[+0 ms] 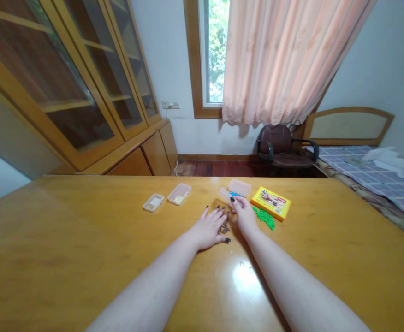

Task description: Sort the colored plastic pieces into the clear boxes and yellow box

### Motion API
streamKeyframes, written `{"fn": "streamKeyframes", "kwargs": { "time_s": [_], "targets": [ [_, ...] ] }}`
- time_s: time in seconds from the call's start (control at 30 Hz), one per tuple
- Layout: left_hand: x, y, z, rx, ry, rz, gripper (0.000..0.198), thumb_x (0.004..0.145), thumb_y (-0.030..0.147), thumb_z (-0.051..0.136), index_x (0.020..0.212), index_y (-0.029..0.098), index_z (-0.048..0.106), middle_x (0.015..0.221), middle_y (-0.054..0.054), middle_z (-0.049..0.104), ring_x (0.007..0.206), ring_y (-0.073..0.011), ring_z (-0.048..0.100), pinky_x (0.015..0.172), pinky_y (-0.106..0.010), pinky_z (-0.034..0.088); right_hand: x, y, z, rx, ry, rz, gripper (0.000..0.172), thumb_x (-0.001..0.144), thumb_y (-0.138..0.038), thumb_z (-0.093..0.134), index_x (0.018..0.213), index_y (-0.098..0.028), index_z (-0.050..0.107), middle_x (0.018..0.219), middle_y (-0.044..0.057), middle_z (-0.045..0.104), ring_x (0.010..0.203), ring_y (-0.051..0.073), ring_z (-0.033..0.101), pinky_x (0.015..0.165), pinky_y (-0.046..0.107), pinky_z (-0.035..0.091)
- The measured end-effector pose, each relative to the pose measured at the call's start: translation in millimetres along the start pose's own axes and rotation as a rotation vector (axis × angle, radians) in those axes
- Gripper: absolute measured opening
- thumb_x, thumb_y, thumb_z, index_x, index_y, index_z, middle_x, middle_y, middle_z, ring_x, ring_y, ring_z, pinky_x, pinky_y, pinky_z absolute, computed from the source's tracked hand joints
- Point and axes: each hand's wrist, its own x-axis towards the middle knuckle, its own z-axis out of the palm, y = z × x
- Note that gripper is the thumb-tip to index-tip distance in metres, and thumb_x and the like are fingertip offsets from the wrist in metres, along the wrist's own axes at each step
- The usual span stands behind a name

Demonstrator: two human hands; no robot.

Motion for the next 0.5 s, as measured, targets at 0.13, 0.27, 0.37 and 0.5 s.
{"fn": "streamKeyframes", "kwargs": {
  "time_s": [0.13,0.27,0.37,0.5],
  "targets": [
    [3,-5,-0.4,-0.175,0.156,-0.036,0.05,0.083,0.04,0.044,0.128,0.021,0.039,0.136,-0.01,0.038,0.128,-0.0242,0.029,0.106,-0.046,0.017,1,-1,1,-0.003,-0.026,0.012,0.035,0.064,-0.046,0.061,0.087,-0.019,0.057,0.089,0.005,0.063,0.081,0.02,0.058,0.067,0.03,0.045],
    [6,-16,-4.3,-0.535,0.459,-0.182,0.037,0.085,0.035,0.042,0.117,0.018,0.048,0.118,-0.011,0.053,0.11,-0.0213,0.049,0.097,-0.04,0.036,-2,-5,1,0.004,-0.054,0.019,0.036,0.065,-0.045,0.061,0.089,-0.019,0.056,0.09,0.005,0.063,0.082,0.02,0.058,0.069,0.031,0.045],
    [8,-20,-3.1,-0.806,0.601,-0.186,0.063,0.078,0.039,0.053,0.133,0.02,0.026,0.131,-0.013,0.041,0.115,-0.0223,0.045,0.097,-0.039,0.036,-8,-7,2,0.003,-0.174,-0.063,0.032,0.065,-0.039,0.061,0.092,-0.02,0.057,0.095,0.005,0.062,0.087,0.02,0.058,0.075,0.032,0.045],
    [6,-15,-1.1,-0.915,0.584,-0.099,0.084,0.075,0.045,0.057,0.138,0.021,0.008,0.138,-0.013,0.032,0.124,-0.0233,0.035,0.103,-0.039,0.029,-14,-6,2,-0.122,-0.303,-0.222,0.035,0.064,-0.028,0.063,0.097,-0.021,0.057,0.1,0.004,0.061,0.092,0.02,0.056,0.083,0.034,0.043]
  ]
}}
